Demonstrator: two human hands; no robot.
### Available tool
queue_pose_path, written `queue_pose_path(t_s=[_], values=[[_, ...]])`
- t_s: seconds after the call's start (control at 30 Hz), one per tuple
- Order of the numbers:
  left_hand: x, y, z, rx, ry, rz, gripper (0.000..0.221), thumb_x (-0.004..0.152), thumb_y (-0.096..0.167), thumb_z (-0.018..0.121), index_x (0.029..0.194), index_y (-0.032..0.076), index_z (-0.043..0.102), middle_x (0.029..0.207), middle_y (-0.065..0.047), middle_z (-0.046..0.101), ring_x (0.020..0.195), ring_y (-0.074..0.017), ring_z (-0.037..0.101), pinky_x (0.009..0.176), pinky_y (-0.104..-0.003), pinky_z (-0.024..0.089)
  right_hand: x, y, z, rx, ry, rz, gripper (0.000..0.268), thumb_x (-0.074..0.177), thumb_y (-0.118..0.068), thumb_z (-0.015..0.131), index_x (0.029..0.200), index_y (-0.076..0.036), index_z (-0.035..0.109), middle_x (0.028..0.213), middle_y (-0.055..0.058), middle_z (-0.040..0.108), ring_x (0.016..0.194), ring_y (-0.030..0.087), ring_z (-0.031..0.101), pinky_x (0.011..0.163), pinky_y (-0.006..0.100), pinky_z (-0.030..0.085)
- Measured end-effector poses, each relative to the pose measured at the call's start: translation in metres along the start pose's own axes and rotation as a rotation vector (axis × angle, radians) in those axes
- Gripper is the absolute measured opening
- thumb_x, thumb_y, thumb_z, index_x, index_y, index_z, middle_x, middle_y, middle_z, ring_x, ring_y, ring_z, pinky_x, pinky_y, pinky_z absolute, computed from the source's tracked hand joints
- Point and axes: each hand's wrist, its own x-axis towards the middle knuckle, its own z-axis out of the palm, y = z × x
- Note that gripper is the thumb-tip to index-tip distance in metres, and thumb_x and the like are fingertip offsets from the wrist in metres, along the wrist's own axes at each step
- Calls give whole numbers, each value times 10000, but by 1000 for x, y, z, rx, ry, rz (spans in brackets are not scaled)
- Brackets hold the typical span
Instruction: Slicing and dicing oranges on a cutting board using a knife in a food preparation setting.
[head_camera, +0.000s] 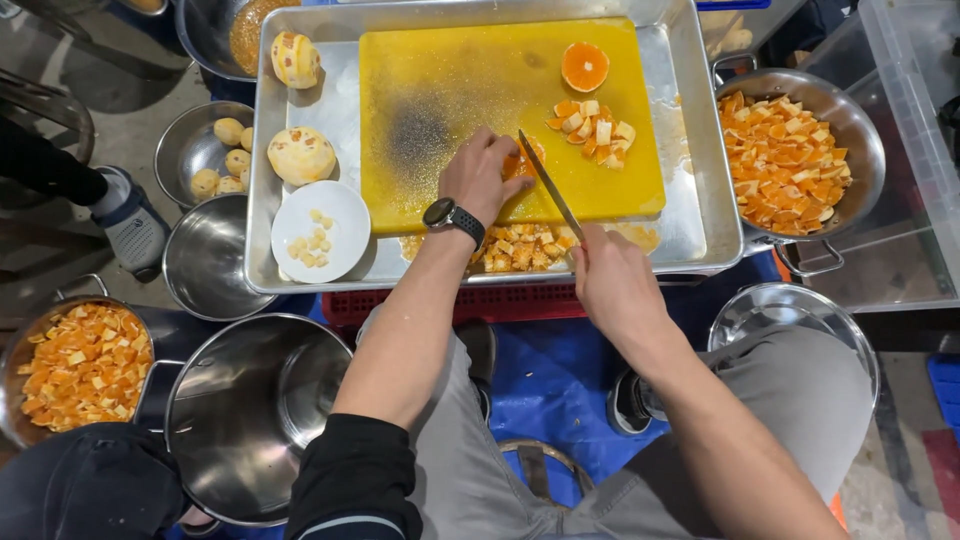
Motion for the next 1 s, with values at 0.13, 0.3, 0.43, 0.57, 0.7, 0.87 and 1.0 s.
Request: queue_pose_path(t_s=[0.13,0.3,0.43,0.57,0.7,0.87,1.0], values=[[1,-2,-1,15,-43,0,365,861,377,848,1105,167,677,1066,-53,569,1011,-333,690,803,-475,625,24,3,4,-5,-64,-9,236,1033,-121,490,1066,25,672,801,217,643,775,423,733,629,486,620],[-2,1,-2,0,-32,9,370,865,368,842,1121,164,668,1065,-71,575,1015,-351,684,799,-471,626,52,-14,0,-32,-99,-11,201,1021,-100,514,1047,36,660,819,231,661,787,440,740,621,513,604],[-1,0,-1,20,-31,-23,310,894,364,815,1098,173,682,1059,-74,605,999,-315,695,756,-427,628,12,-11,-21,-16,-195,81,220,999,-90,505,1062,52,660,833,271,680,836,487,738,656,545,605],[-6,4,-5,4,-17,-34,308,918,384,790,1086,145,694,1062,-93,630,1003,-297,701,759,-392,627,-17,12,-23,-66,-247,155,296,1012,-225,496,1101,-5,671,877,263,703,878,492,736,726,565,618],[-8,7,-11,7,-36,-60,310,915,340,800,1137,150,697,1104,-109,636,1047,-298,685,796,-406,621,6,12,-10,-21,-171,92,270,1014,-177,514,1095,29,670,886,290,703,894,513,723,739,576,608],[-13,5,-14,-1,-45,-57,372,884,357,826,1178,171,693,1130,-92,632,1067,-278,692,799,-408,633,17,10,-4,-32,-76,48,257,1020,-151,505,1122,39,646,898,298,695,910,529,709,739,597,596],[-9,-9,-5,-53,-27,-14,373,843,301,865,1144,158,698,1115,-89,637,1052,-309,701,807,-430,632,0,-3,-9,24,-48,20,228,1017,-153,518,1072,21,656,855,283,677,876,521,709,686,569,602]])
